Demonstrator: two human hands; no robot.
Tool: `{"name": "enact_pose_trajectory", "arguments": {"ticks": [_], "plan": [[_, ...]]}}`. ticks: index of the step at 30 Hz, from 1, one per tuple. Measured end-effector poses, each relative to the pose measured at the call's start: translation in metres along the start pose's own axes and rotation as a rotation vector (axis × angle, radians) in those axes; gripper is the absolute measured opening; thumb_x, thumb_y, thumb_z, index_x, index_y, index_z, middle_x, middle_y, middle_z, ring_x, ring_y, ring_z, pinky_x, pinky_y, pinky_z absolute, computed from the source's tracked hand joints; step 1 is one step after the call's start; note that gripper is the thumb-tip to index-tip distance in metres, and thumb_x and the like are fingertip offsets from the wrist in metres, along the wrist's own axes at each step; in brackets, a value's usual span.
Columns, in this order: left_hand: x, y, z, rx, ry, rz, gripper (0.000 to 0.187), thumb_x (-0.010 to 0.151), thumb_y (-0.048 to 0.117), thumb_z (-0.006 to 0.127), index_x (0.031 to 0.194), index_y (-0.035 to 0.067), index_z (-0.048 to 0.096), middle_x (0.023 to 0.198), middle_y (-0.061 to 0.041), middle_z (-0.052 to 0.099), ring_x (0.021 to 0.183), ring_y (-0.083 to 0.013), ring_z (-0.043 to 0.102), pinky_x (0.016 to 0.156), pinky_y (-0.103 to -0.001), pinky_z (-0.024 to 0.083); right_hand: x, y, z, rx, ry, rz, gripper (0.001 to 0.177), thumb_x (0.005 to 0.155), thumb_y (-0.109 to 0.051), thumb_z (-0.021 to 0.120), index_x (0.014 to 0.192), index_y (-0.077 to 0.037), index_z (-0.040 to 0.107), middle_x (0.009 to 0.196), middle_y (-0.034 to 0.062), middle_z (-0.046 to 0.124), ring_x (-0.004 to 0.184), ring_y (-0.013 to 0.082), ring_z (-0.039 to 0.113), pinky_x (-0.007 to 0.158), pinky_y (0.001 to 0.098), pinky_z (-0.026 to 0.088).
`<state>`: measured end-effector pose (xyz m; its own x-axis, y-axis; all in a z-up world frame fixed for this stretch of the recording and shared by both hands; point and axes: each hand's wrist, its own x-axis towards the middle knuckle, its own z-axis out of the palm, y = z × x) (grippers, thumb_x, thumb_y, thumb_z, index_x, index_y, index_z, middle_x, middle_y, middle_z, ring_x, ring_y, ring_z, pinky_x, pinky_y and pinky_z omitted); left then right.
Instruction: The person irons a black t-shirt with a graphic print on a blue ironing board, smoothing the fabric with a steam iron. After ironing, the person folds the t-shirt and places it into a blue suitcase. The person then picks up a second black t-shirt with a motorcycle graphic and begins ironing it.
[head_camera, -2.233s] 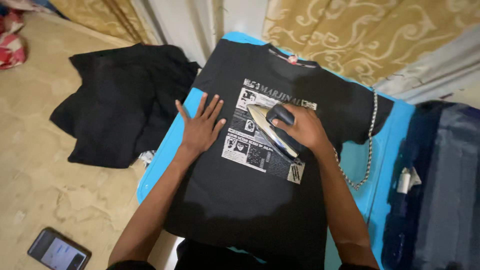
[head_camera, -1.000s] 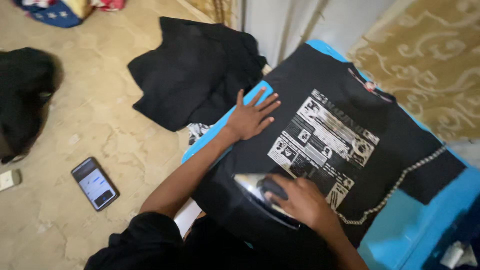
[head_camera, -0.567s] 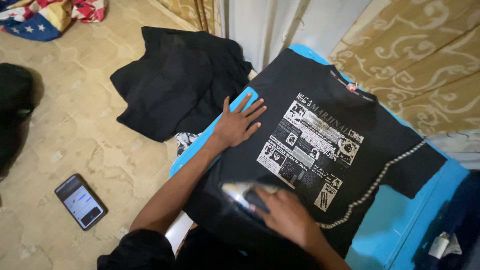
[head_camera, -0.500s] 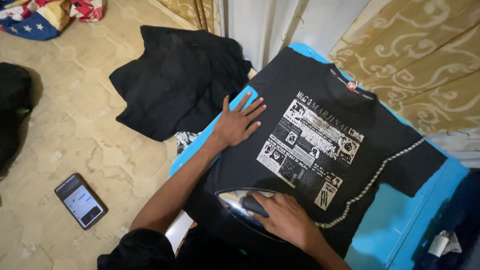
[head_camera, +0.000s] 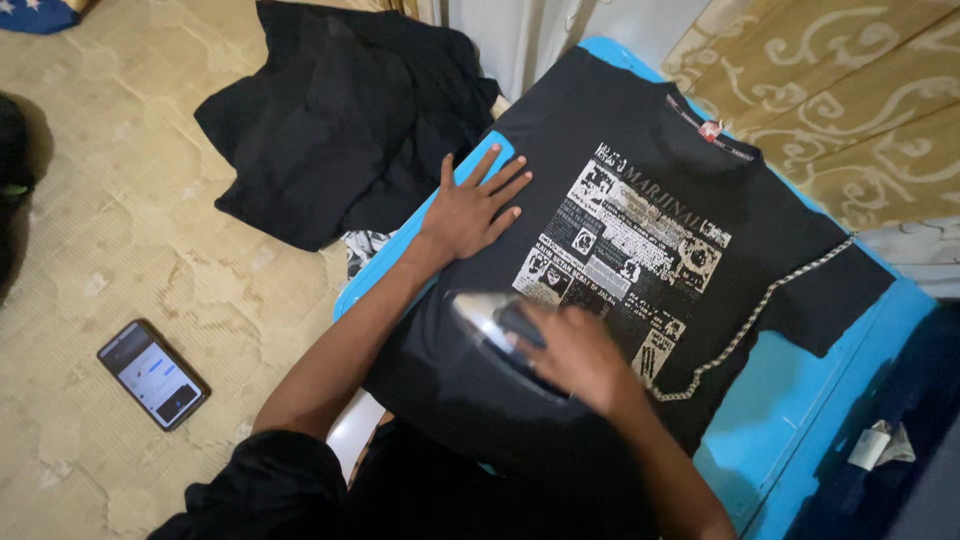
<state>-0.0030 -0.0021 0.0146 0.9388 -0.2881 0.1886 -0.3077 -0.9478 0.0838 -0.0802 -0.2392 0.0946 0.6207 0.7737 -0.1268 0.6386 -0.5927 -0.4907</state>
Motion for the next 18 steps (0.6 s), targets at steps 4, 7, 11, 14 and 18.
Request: {"name": "enact_pose_trajectory", "arguments": {"ticks": [4,7,11,14,18], "plan": [[0.001,0.001,0.001,-0.023,-0.035,-0.019,0.056,0.105,0.046,0.04,0.157,0.024,0.041,0.167,0.003,0.027,0.156,-0.026,0.013,0.11,-0.079,0.021,-0.021,-0.023,0.026,0.084,-0.338,0.04,0.05,0.096,-0.038,0.06,0.139,-0.013,0.057,0.102,0.0196,0.073,0.063,0.0268,0.076,0.062,0.0397,0.063],[0.001,-0.002,0.004,-0.002,-0.009,-0.001,0.056,0.106,0.046,0.04,0.157,0.022,0.041,0.168,0.003,0.027,0.156,-0.0265,0.013,0.109,-0.079,0.022,-0.033,-0.028,0.019,-0.048,-0.092,-0.184,0.053,0.088,-0.044,0.071,0.13,-0.011,0.066,0.083,0.0218,0.072,0.066,0.0342,0.072,0.062,0.0456,0.058],[-0.001,-0.001,0.005,0.011,0.007,0.012,0.057,0.106,0.045,0.041,0.157,0.021,0.042,0.168,0.003,0.028,0.156,-0.027,0.015,0.109,-0.078,0.024,-0.016,-0.016,-0.009,0.023,-0.285,0.24,0.053,0.093,-0.049,0.062,0.138,-0.02,0.059,0.081,0.019,0.074,0.064,0.0323,0.071,0.067,0.0449,0.059],[-0.002,-0.002,0.003,0.001,0.03,0.016,0.057,0.106,0.044,0.042,0.157,0.021,0.043,0.167,0.003,0.03,0.156,-0.027,0.016,0.109,-0.077,0.026,-0.008,0.015,-0.03,0.005,-0.086,0.258,0.049,0.095,-0.049,0.064,0.132,-0.018,0.063,0.078,0.0197,0.073,0.068,0.0336,0.071,0.071,0.0473,0.057],[0.0,-0.002,0.003,-0.023,0.055,0.019,0.056,0.105,0.044,0.043,0.156,0.022,0.044,0.167,0.003,0.032,0.156,-0.0267,0.019,0.108,-0.078,0.026,-0.006,0.042,-0.034,0.035,0.153,0.185,0.04,0.094,-0.047,0.065,0.118,-0.014,0.071,0.085,0.0163,0.075,0.075,0.0338,0.072,0.073,0.0473,0.056]]}}
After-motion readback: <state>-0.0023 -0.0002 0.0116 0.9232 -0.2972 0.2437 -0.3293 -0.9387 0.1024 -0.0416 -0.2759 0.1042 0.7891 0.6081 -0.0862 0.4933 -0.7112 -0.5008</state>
